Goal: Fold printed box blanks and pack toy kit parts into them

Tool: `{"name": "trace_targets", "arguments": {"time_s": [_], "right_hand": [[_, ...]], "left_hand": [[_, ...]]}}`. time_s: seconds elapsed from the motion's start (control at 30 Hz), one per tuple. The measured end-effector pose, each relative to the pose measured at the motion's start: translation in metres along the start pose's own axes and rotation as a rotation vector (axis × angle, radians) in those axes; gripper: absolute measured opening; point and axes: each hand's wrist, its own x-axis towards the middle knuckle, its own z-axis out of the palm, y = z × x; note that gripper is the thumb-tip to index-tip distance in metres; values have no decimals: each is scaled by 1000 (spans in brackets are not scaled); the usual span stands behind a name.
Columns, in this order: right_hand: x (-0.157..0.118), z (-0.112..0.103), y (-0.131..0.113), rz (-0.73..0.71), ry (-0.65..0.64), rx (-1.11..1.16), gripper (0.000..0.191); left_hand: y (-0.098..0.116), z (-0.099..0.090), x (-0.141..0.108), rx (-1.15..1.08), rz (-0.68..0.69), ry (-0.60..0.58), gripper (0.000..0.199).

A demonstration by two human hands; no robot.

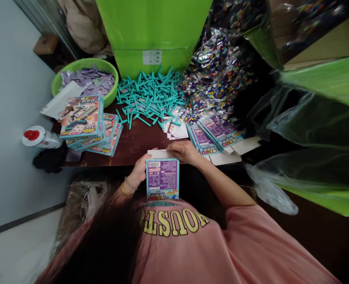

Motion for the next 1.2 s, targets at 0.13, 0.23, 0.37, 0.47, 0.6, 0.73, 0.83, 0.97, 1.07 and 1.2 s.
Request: {"name": "trace_targets", "arguments": {"time_s": [0.13,0.23,0.37,0.47,0.6,0.73,0.83,0.97,1.07,1.2], "right_hand": [[-4,2,-8,187,-2,168,39],[-6,6,-9,367,-16,264,38],[-13,9,-8,352,0,299,31],[-21,10,-10,284,-15,292,27],[-23,9,-14,277,-7,239,26],[-19,-3,-17,195,-151,243,29],[-23,-12,-16,156,-265,323,37],[-47,6,-8,277,61,329,40],[-64,33,-3,288,232,281,34],[-60,48,-14,252,279,234,44]], "left_hand": [[-1,13,4,-36,45,-14,52],[-1,21,3,-58,78,-27,51],[-5,24,-2,-84,228,-66,39],[-11,20,-8,-7,361,-96,25],[-20,17,-15,123,385,-145,37],[-20,21,-20,208,456,-134,47],[-15,20,-22,359,547,-96,32],[-14,7,-20,363,612,51,33],[-20,-2,-19,330,594,105,33],[-4,1,-12,315,665,117,30]]}}
